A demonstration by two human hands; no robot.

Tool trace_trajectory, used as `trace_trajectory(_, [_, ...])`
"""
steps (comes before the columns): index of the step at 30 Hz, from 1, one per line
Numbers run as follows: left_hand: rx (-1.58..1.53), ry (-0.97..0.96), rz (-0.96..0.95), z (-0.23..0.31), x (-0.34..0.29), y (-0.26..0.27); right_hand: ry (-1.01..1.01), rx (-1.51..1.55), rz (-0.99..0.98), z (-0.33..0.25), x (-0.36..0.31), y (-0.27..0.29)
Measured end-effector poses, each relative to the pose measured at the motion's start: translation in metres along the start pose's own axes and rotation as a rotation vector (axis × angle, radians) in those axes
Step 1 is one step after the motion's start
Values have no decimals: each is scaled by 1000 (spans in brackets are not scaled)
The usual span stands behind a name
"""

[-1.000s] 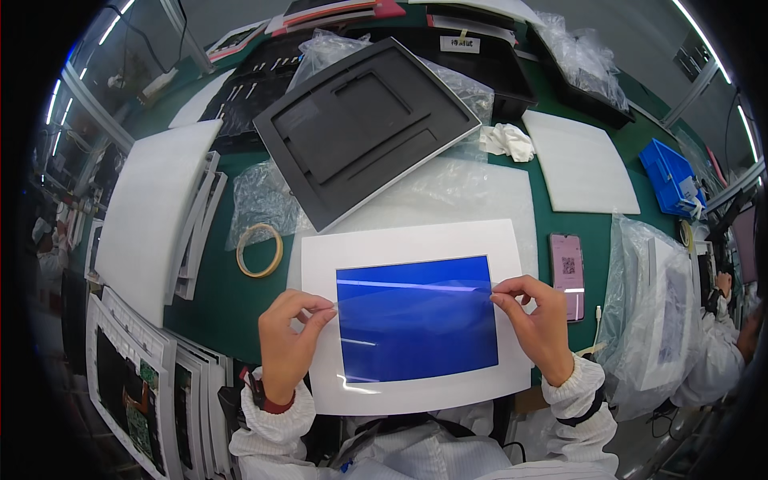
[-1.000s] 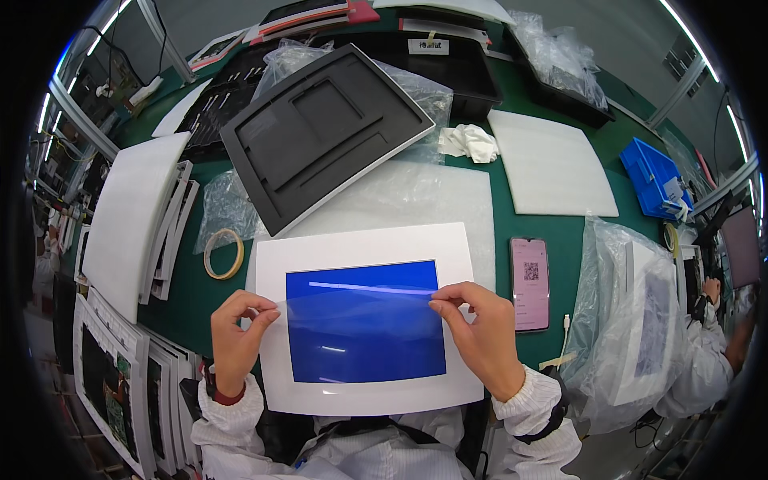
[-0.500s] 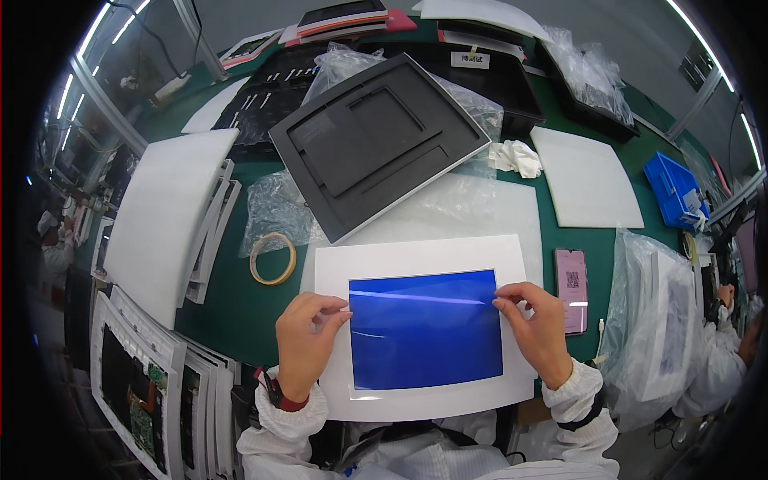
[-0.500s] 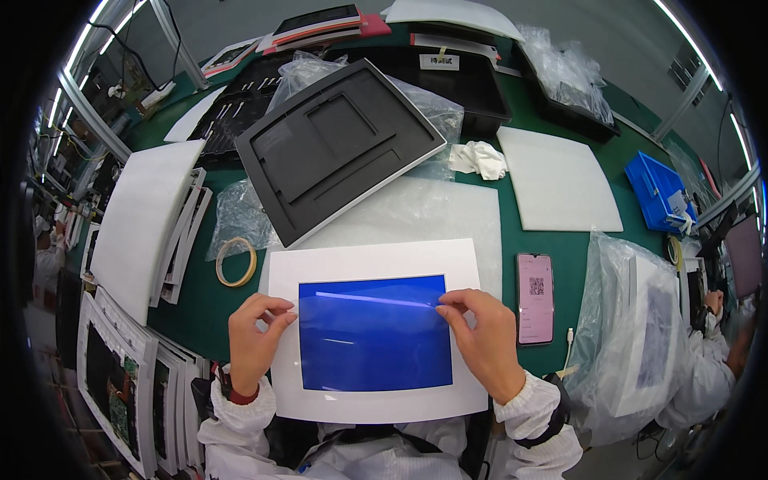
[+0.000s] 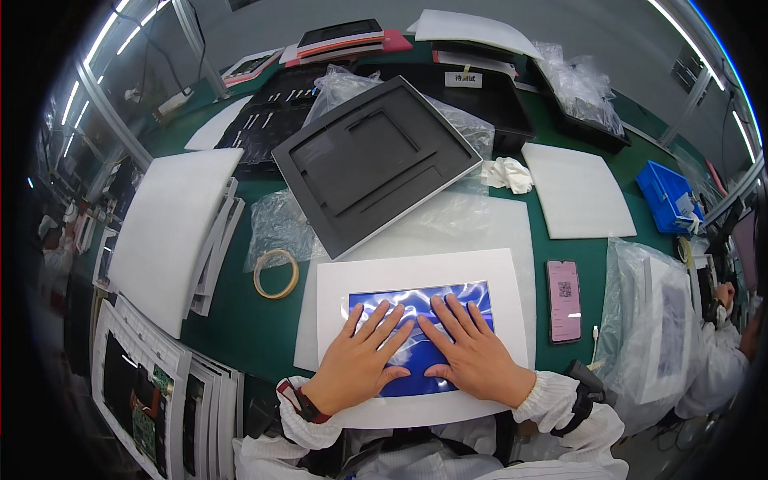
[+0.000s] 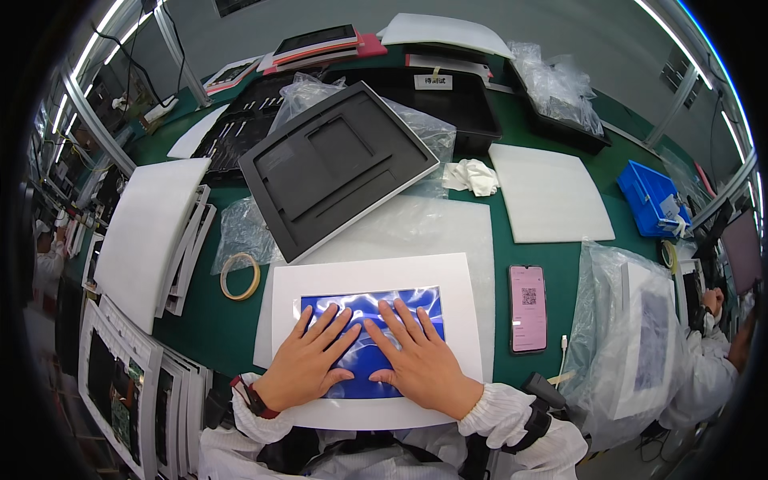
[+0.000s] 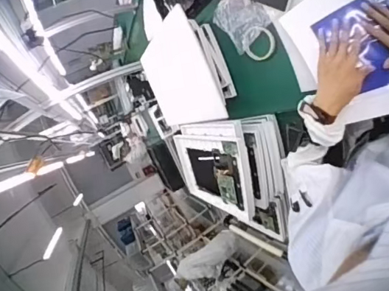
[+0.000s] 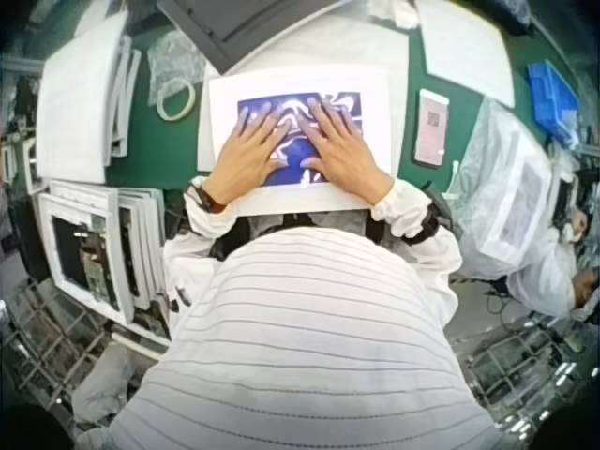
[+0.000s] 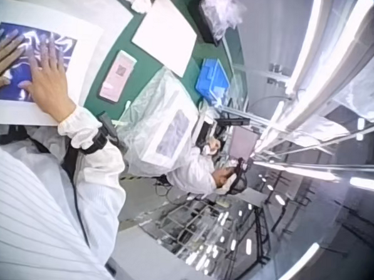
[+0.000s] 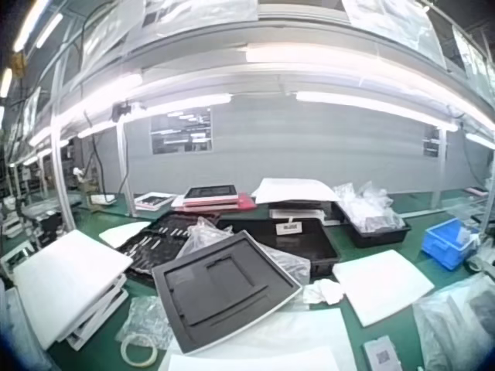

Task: Assembling electronic display panels by peeling protective films, attaching circuit boards, and fitting back covers.

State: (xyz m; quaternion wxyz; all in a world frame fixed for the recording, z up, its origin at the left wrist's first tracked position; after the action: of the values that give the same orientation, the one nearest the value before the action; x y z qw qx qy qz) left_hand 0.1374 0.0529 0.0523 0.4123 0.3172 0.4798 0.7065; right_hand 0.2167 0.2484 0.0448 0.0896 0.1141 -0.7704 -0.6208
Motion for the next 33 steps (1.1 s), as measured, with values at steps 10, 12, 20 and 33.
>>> trace_trajectory(10, [164,337,147,-22,-39,-1,-279,-111,48,42,-40,7])
trace_trajectory(12, [-282,513,467,-30,-45,-5,-461,139,201,48,-53,3])
trace_trajectory(20, [-758,875,277,-95,-19,13,-571,302,262,64,-36,10])
trace_trajectory(33, [-1361,693,386,-66,-32,43,-717,754,106,90,-28,26])
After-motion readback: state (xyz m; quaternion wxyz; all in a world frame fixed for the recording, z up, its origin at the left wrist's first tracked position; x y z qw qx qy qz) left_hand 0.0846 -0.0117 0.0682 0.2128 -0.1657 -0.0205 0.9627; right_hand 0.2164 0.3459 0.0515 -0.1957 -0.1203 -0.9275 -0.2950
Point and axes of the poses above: each hand's wrist, its own x-axis towards the middle knuckle, its own y-axis out of the back of the hand, z = x × y, the point moved 1 cm from there along x, towards the middle knuckle, and after that the axes turned 3 degrees about -x, right-handed, at the moved point
